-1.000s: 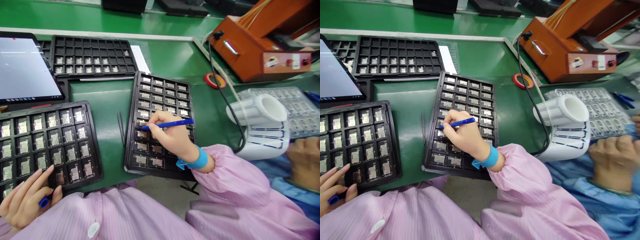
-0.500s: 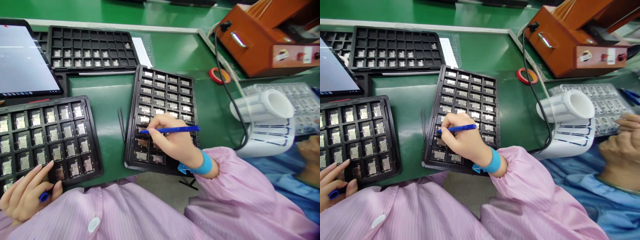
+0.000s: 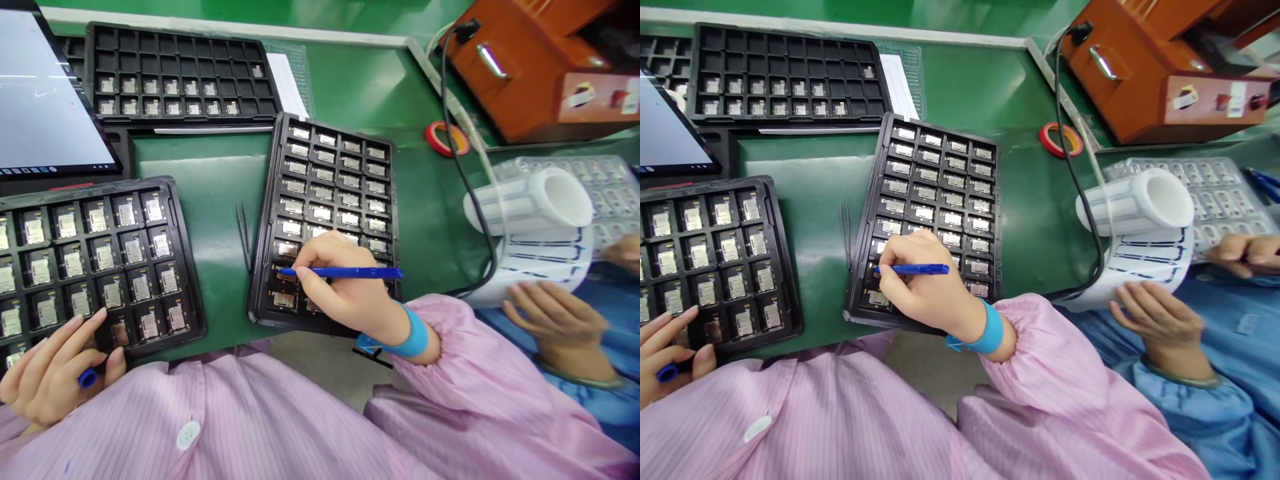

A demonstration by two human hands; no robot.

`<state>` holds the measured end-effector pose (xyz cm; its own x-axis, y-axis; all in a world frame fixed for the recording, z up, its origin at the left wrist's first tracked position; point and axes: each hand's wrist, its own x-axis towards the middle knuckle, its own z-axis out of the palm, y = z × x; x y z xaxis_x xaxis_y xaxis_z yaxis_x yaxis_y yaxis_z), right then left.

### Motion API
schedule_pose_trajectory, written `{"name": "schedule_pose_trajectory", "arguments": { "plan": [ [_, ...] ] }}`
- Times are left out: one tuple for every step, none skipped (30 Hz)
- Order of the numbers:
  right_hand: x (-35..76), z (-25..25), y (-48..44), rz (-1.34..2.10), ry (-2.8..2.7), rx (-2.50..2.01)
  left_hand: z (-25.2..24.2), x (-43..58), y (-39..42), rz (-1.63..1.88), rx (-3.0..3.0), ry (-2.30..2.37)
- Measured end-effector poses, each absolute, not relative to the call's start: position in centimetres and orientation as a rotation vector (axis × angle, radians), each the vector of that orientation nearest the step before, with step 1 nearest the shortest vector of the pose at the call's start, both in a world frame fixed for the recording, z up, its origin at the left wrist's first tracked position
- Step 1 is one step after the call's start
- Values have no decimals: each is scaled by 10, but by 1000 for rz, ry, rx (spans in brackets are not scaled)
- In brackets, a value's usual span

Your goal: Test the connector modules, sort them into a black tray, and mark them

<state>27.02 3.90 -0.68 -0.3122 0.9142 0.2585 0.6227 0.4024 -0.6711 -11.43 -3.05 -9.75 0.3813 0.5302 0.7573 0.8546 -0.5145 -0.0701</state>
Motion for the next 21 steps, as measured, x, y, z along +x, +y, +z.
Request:
{"name": "schedule_pose_trajectory", "arguments": {
  "plan": [
    [270, -5, 36, 620, -2053, -1293, -98, -115, -31, -955, -2193, -1190],
    [269, -4, 34, 636, -2063, -1283, -98, -115, -31, -953, -2193, -1191],
    [268, -3, 31, 658, -2077, -1273, -98, -115, -31, -956, -2189, -1193],
    [267, -2, 28, 683, -2089, -1267, -98, -115, -31, -958, -2183, -1206],
    [267, -2, 26, 704, -2098, -1265, -98, -114, -31, -963, -2175, -1218],
    [266, -3, 24, 719, -2104, -1269, -99, -114, -31, -969, -2164, -1220],
    [265, -4, 22, 727, -2105, -1275, -99, -114, -31, -969, -2155, -1227],
    [265, -5, 22, 731, -2107, -1279, -99, -114, -32, -961, -2150, -1238],
    [265, -7, 21, 733, -2106, -1282, -100, -114, -32, -951, -2145, -1251],
    [265, -8, 21, 735, -2104, -1282, -100, -114, -32, -948, -2141, -1267],
    [264, -10, 21, 738, -2103, -1280, -101, -114, -33, -950, -2137, -1277],
    [264, -11, 21, 741, -2100, -1276, -101, -114, -33, -950, -2138, -1286],
    [264, -12, 21, 743, -2096, -1271, -102, -115, -34, -954, -2136, -1286],
    [264, -12, 21, 745, -2092, -1266, -102, -115, -34, -952, -2136, -1283],
    [264, -12, 20, 743, -2084, -1258, -103, -115, -34, -942, -2138, -1286],
    [264, -11, 18, 739, -2072, -1251, -103, -116, -35, -933, -2137, -1288],
    [265, -10, 16, 730, -2057, -1252, -104, -117, -35, -923, -2139, -1290],
    [267, -8, 13, 714, -2036, -1258, -104, -118, -36, -923, -2134, -1297],
    [270, -7, 10, 693, -2010, -1269, -104, -119, -36, -923, -2136, -1299],
    [273, -6, 6, 665, -1978, -1284, -104, -120, -36, -926, -2140, -1299],
    [277, -4, 2, 632, -1942, -1303, -103, -122, -36, -933, -2145, -1297]
  ]
}}
